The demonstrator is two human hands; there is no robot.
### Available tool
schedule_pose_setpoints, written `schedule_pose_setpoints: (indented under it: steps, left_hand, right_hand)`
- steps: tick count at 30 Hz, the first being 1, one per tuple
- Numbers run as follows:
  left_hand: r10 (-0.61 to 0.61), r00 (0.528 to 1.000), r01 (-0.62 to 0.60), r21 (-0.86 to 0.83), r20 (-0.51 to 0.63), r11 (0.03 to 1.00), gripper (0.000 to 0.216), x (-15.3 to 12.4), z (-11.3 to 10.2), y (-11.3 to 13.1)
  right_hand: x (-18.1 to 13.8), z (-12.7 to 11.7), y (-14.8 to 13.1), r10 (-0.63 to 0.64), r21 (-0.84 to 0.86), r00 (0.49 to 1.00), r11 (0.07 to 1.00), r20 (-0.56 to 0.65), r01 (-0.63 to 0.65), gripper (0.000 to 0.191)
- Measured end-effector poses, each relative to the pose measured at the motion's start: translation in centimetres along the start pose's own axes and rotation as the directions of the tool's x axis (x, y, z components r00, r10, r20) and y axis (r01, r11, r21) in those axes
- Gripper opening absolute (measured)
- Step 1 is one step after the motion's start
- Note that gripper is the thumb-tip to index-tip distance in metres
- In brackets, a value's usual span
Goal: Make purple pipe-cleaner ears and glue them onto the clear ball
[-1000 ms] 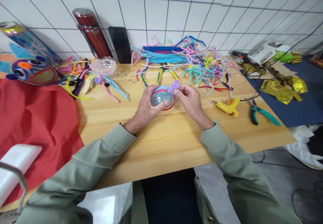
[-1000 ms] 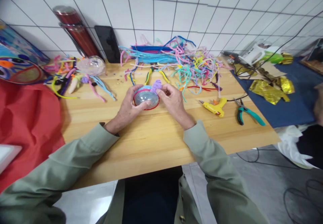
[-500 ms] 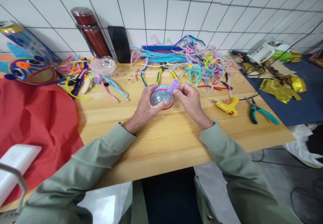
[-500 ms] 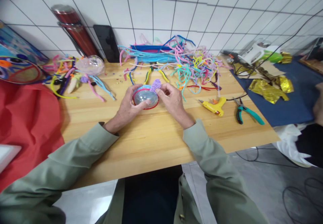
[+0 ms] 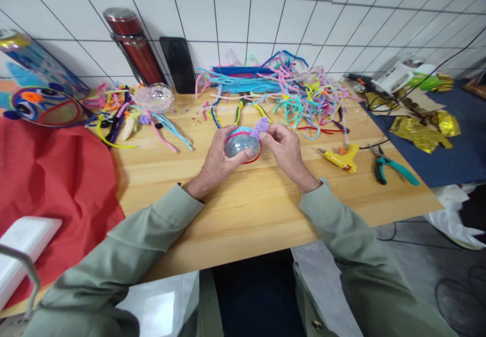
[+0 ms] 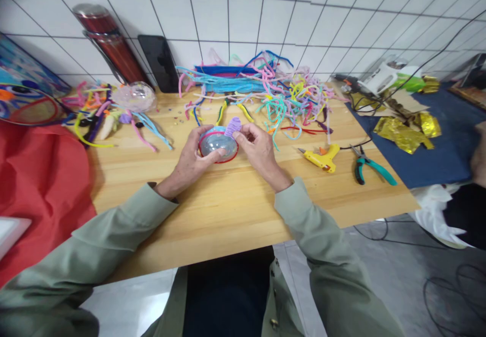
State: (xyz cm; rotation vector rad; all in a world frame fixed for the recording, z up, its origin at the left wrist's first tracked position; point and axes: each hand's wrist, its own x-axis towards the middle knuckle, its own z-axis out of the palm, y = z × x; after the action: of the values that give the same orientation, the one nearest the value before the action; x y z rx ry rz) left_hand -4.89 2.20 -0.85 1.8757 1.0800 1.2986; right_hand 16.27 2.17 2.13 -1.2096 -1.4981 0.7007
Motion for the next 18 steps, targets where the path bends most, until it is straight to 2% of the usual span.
schedule_pose_setpoints:
  steps: [18]
  left_hand:
    - [-0.007,1.0,0.006,-0.013,-0.007,1.0,0.067,-0.09,-0.05,-0.39]
  right_hand:
    - [-0.01,0.0,0.28,-0.011,0.012,1.0,1.0,-0.003,0.012,0.036]
